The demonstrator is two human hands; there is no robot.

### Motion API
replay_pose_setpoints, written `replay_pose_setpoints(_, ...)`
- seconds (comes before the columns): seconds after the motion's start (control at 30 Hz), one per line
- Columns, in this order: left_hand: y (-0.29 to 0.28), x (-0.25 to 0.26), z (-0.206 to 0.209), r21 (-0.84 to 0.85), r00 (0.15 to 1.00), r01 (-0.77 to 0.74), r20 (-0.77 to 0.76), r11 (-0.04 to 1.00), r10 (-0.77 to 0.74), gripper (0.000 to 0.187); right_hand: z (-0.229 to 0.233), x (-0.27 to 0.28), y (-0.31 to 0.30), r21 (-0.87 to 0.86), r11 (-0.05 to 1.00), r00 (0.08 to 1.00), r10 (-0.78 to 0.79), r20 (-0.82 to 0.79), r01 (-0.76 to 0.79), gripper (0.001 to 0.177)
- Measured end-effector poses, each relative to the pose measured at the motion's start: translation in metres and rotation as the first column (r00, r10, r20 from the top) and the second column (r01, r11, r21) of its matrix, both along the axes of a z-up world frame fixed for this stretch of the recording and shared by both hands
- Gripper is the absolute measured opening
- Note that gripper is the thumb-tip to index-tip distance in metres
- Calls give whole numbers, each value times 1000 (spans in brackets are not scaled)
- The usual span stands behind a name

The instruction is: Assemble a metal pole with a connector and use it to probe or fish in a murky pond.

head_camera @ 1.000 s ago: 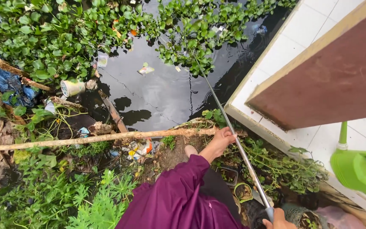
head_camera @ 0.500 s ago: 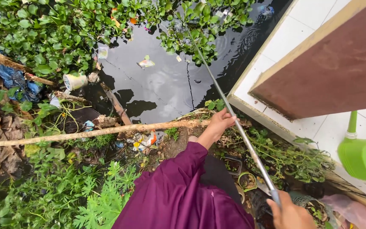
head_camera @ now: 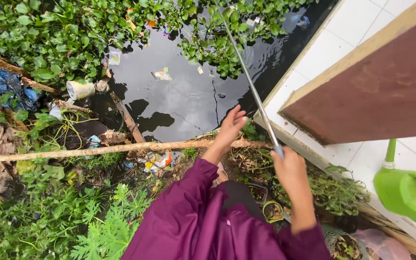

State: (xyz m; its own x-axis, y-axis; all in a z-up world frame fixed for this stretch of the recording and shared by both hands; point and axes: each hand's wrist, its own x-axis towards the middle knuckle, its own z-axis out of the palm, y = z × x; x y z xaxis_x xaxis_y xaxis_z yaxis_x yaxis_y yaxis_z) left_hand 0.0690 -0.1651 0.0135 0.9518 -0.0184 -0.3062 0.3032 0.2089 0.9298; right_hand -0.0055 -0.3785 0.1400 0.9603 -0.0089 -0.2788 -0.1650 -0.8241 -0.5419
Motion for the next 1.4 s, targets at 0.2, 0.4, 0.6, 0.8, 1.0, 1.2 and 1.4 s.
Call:
replay_pose_setpoints(0.2,63,-14,2,40,975,-192,117,981,187,58,-55,130,45,32,996,993,-86,79,84,33)
replay_pose_setpoints(0.4,122,-42,2,88,940,-341,39,936,339,52,-112,255,85,48,989,975,-147,167,141,33)
replay_pose_setpoints(0.6,142,-60,-8,119,898,-420,-91,900,431,49,-149,367,124,24,987,984,-160,78,159,30)
replay_pose_setpoints(0.8,142,-59,-23,112,885,-435,-129,894,447,47,-165,376,145,84,992,987,-80,-138,92,23)
replay_pose_setpoints(1.0,127,-53,-17,100,909,-386,-131,917,396,46,-160,334,140,31,1000,949,9,-315,0,19)
replay_pose_setpoints(1.2,109,-53,-24,59,935,-332,-109,941,337,45,-175,274,111,16,991,952,129,-279,-130,23)
replay_pose_setpoints(1.4,94,-68,-32,9,963,-262,-65,965,262,44,-196,204,90,-66,981,926,148,-349,-181,19)
